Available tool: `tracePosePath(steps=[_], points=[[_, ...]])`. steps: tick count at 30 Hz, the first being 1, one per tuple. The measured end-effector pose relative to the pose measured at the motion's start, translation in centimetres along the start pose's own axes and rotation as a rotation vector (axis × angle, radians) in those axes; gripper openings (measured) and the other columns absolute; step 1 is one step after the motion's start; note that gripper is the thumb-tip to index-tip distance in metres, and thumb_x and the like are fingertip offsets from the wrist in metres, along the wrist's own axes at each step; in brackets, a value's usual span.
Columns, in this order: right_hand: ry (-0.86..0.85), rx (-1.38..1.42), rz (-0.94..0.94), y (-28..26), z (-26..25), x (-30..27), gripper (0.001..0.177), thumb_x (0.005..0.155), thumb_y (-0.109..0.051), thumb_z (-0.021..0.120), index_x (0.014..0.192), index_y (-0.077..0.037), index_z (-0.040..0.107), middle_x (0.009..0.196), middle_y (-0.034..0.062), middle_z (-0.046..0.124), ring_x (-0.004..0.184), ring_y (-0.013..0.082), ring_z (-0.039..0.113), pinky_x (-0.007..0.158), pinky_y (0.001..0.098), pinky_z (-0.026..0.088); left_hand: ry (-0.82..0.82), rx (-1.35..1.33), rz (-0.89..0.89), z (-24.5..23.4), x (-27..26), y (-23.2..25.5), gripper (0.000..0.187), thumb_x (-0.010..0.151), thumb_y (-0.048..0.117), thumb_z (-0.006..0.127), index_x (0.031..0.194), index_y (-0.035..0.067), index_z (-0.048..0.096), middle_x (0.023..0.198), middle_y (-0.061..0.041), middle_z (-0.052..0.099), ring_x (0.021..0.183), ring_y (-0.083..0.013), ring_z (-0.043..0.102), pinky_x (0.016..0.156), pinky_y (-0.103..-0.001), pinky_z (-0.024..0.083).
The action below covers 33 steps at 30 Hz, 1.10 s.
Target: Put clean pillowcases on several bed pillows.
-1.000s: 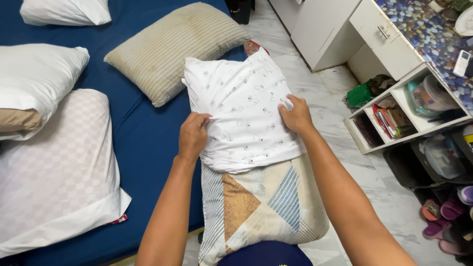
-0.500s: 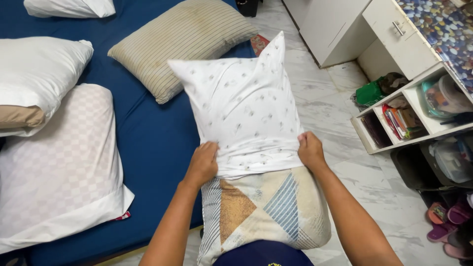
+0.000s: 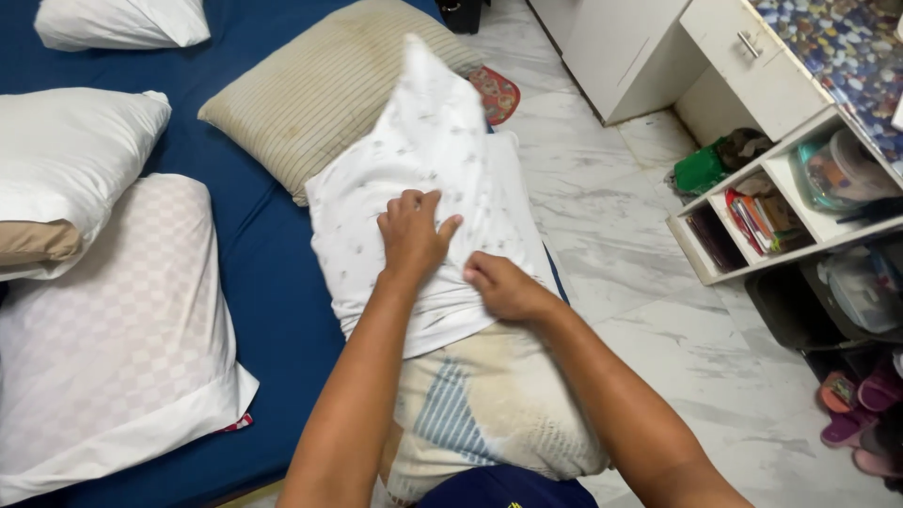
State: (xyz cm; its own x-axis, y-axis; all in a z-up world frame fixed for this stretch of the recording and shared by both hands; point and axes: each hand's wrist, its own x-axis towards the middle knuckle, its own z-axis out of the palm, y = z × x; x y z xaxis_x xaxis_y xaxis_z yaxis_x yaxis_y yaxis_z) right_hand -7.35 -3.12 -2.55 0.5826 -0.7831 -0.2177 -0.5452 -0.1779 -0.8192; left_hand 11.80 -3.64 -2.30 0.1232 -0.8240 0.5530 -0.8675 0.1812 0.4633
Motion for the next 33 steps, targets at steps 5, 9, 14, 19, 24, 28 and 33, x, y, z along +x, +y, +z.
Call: tracePosePath(steps=[5, 9, 14, 19, 24, 28, 33], points=[[-0.053, 0.104, 0.214, -4.1, -1.9, 0.6, 0.023, 0.103, -0.027, 0.055, 0.104, -0.006, 0.066, 0.084, 0.0091, 0.066, 0.076, 0.0189, 0.058, 0.073, 0.0366, 0.05, -0.21, 0.124, -0.155, 5.6, -2.4, -3.1, 0.009, 0.098, 0.017, 0.06, 0.099, 0.009, 0.065, 0.1, -0.012, 0.064, 0.099, -0.0337, 0.056, 0.088, -0.052, 0.04], [0.672, 0.011, 0.091, 7.9, -4.2, 8.5, 0.03, 0.093, -0.027, 0.067, 0.111, -0.004, 0.065, 0.095, 0.0076, 0.062, 0.077, 0.0186, 0.063, 0.064, 0.0372, 0.057, -0.272, 0.161, -0.184, 6.5, -4.6, -2.7, 0.013, 0.098, 0.015, 0.058, 0.101, 0.002, 0.062, 0.098, -0.017, 0.062, 0.092, -0.0337, 0.055, 0.082, -0.052, 0.04], [0.504, -0.067, 0.119, 17.7, -0.5, 11.8, 0.04, 0.101, -0.035, 0.062, 0.091, 0.004, 0.067, 0.087, 0.0247, 0.069, 0.081, 0.0385, 0.066, 0.076, 0.0454, 0.052, -0.311, 0.147, -0.291, 3.8, -3.3, -0.7, 0.025, 0.1, 0.026, 0.055, 0.102, 0.002, 0.062, 0.103, -0.018, 0.063, 0.097, -0.0351, 0.055, 0.086, -0.053, 0.04], [0.343, -0.242, 0.139, 12.4, -1.5, 6.4, 0.037, 0.107, -0.032, 0.049, 0.096, 0.001, 0.063, 0.092, 0.0309, 0.067, 0.086, 0.0483, 0.063, 0.078, 0.0494, 0.05, -0.509, 0.285, -0.365, 1.6, -1.5, 2.7, 0.067, 0.097, 0.067, 0.06, 0.114, 0.002, 0.063, 0.108, -0.02, 0.063, 0.103, -0.0341, 0.057, 0.087, -0.052, 0.041], [0.016, -0.199, 0.349, 13.2, -1.2, 0.6, 0.039, 0.112, -0.029, 0.042, 0.104, 0.003, 0.062, 0.094, 0.0289, 0.071, 0.083, 0.0392, 0.069, 0.081, 0.0465, 0.054, -0.781, 0.222, -0.063, 2.0, -2.4, 4.1, 0.028, 0.105, 0.028, 0.049, 0.106, 0.009, 0.068, 0.086, -0.012, 0.066, 0.077, -0.027, 0.062, 0.078, -0.047, 0.047], [-0.015, -0.079, 0.089, 17.2, -0.4, 0.1, 0.028, 0.101, -0.014, 0.05, 0.118, 0.001, 0.066, 0.103, 0.0185, 0.074, 0.091, 0.029, 0.07, 0.083, 0.0428, 0.054, -1.064, 0.109, -0.04, -0.2, -4.7, 8.2, 0.029, 0.106, 0.028, 0.047, 0.103, 0.008, 0.069, 0.085, -0.011, 0.07, 0.077, -0.026, 0.067, 0.082, -0.044, 0.049], [-0.033, -0.212, 0.451, 11.7, -3.9, 1.9, 0.031, 0.096, -0.011, 0.053, 0.121, -0.004, 0.07, 0.103, 0.0167, 0.076, 0.091, 0.028, 0.074, 0.084, 0.0403, 0.057, -1.116, -0.045, -0.016, -0.3, -4.3, 8.8, 0.036, 0.105, 0.033, 0.043, 0.107, 0.006, 0.066, 0.102, -0.017, 0.074, 0.095, -0.0356, 0.069, 0.089, -0.049, 0.049]])
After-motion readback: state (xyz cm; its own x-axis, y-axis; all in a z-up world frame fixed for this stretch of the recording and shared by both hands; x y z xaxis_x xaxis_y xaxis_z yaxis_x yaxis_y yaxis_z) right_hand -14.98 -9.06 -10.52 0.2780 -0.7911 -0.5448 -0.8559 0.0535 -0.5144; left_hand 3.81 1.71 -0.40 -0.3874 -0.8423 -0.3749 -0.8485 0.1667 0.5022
